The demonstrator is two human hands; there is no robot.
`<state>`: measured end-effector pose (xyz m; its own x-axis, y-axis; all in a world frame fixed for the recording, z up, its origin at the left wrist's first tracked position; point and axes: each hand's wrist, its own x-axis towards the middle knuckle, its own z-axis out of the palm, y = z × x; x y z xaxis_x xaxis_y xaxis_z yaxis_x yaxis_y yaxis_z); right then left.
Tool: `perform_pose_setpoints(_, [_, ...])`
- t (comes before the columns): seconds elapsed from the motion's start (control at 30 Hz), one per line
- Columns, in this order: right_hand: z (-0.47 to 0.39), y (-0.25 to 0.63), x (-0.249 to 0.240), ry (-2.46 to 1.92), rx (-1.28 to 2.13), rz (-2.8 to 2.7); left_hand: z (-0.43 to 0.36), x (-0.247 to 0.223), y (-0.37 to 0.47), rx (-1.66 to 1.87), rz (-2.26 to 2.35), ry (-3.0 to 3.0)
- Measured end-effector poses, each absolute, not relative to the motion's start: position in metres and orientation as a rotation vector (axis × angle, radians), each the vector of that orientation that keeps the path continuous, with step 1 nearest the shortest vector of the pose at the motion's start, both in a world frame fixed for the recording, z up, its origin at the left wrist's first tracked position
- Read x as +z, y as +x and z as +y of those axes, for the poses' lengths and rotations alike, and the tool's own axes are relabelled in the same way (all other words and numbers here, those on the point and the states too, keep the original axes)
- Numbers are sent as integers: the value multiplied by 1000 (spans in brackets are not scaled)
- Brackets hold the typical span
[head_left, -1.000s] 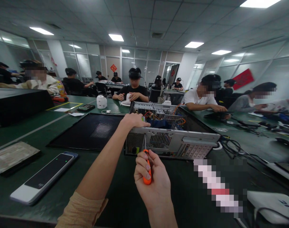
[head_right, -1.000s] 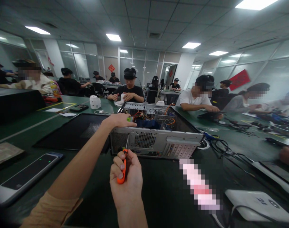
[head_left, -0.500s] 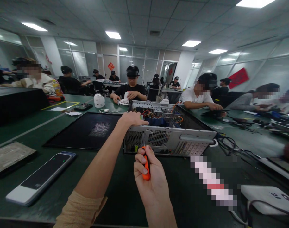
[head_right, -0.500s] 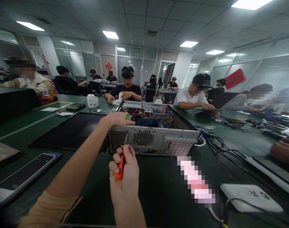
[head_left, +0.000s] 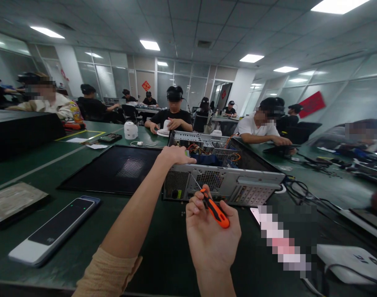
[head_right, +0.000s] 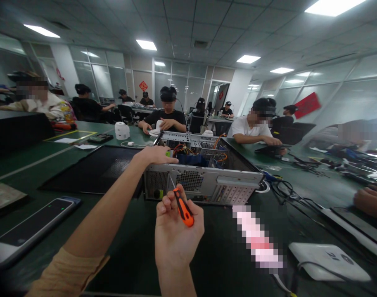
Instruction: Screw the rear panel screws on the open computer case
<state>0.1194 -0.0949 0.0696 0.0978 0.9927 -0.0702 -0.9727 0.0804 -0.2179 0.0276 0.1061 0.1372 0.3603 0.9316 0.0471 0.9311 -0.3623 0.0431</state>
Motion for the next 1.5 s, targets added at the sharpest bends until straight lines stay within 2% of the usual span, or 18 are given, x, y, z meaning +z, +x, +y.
perform_pose_setpoints(0.33, [-95,106,57,-515,1232,-436,105,138,28,64,1788,2576])
perform_pose_setpoints(0.47, [-94,111,55,-648,1253,-561,105,139,28,62,1771,2579])
perform_pose_setpoints(0.7, [-97,120,66,-665,1314,-690,106,138,28,74,1761,2593])
perform_pose_setpoints(1.0, [-99,124,54,-655,1161,-1065,105,138,28,90,1758,2569])
perform_pose_setpoints(1.13, [-96,130,42,-760,800,-1278,107,136,28,81,1791,2566])
perform_pose_setpoints(1.3, [-87,150,26,-730,-106,-1327,109,135,28,82,1780,2576])
perform_pose_setpoints(1.4, [-85,155,26,-755,-301,-1317,109,135,28,82,1785,2571])
perform_pose_setpoints(1.5, [-86,153,28,-740,-335,-1364,108,137,28,65,1781,2566])
